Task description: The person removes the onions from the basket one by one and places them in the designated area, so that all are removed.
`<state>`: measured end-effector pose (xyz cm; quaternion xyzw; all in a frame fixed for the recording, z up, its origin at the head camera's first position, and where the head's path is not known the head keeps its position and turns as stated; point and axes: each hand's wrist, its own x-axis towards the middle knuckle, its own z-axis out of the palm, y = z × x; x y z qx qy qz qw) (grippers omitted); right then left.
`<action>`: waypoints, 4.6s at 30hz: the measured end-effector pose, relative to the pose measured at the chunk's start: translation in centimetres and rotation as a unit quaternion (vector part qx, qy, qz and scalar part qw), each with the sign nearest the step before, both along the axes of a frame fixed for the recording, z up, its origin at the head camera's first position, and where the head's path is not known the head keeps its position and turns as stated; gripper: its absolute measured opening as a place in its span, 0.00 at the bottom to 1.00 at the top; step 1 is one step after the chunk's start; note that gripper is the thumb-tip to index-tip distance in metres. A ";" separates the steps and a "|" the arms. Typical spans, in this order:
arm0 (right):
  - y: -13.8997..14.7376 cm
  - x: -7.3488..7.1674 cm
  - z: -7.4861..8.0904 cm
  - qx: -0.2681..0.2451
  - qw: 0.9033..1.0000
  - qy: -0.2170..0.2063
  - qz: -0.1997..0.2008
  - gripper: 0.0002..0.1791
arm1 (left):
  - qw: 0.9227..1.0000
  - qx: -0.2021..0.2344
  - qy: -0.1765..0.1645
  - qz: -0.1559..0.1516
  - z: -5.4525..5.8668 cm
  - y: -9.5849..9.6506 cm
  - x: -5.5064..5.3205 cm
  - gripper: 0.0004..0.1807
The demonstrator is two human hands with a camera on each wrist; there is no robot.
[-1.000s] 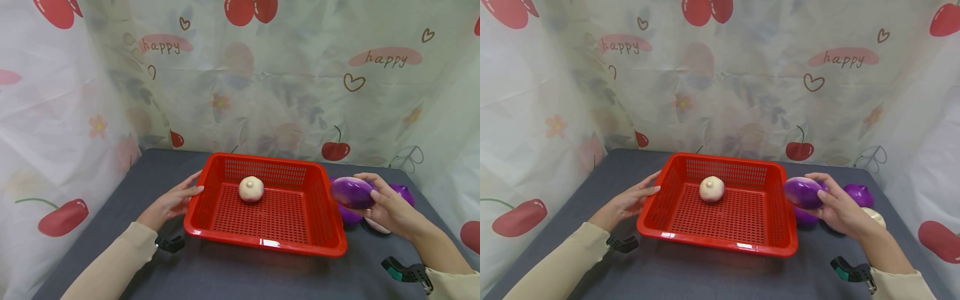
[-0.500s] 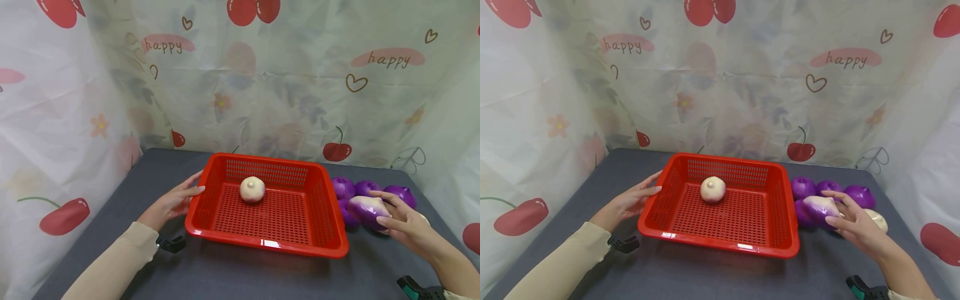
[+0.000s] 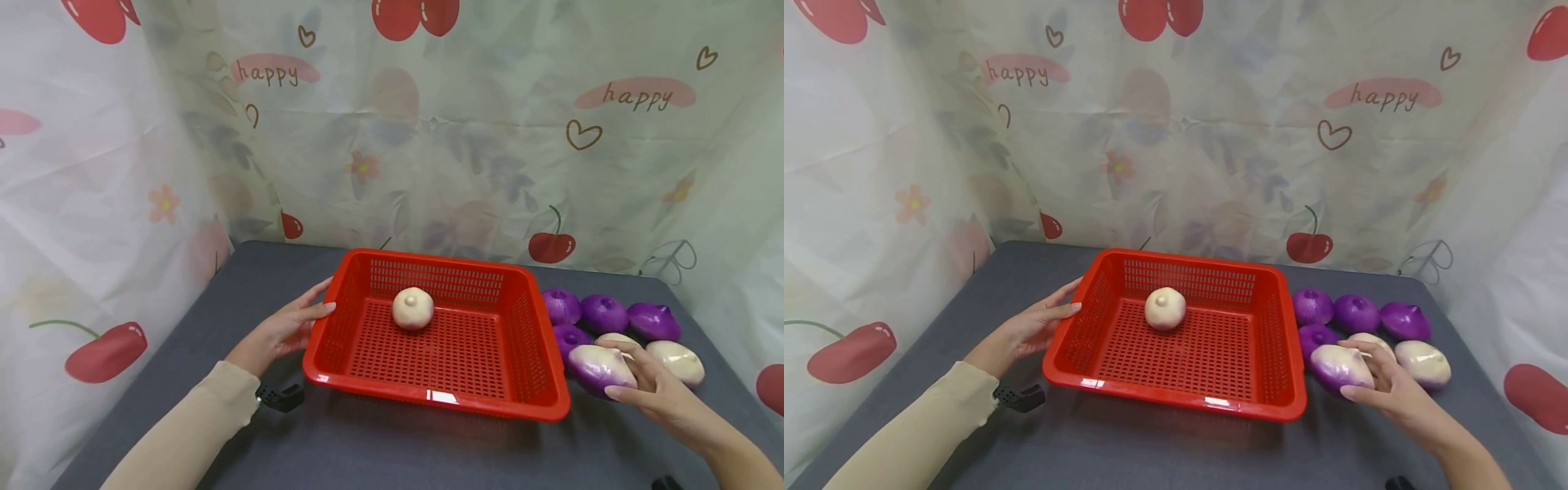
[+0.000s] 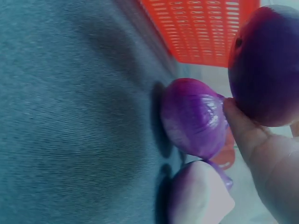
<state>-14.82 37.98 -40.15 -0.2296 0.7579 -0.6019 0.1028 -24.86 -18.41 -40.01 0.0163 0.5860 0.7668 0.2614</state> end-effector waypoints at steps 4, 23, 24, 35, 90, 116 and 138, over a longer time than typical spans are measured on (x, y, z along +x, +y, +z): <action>-0.4 0.3 -0.7 0.040 0.998 0.034 -0.024 0.36 | 1.000 0.001 0.000 0.001 0.1 0.1 0.0 0.38; -0.3 1.0 -3.0 0.071 0.995 0.074 0.016 0.44 | 1.000 0.001 -0.002 0.003 0.0 0.0 0.2 0.39; -0.3 1.1 -3.0 0.082 0.994 0.070 0.011 0.44 | 1.000 0.001 -0.001 0.002 0.0 0.0 0.2 0.39; -0.4 1.3 -3.4 0.120 0.992 0.038 0.001 0.44 | 1.000 -0.010 -0.001 0.009 -0.1 0.0 0.3 0.39; 0.2 0.8 -3.5 0.108 0.992 -0.068 0.000 0.44 | 1.000 -0.007 0.005 0.002 -0.3 0.0 0.2 0.39; 0.2 0.6 -3.4 0.134 0.990 -0.038 -0.015 0.44 | 1.000 -0.011 0.009 0.000 -0.4 0.0 -0.1 0.38; 0.5 0.6 -3.2 0.132 0.990 -0.045 -0.014 0.44 | 1.000 -0.010 0.003 0.011 -0.4 0.1 0.1 0.38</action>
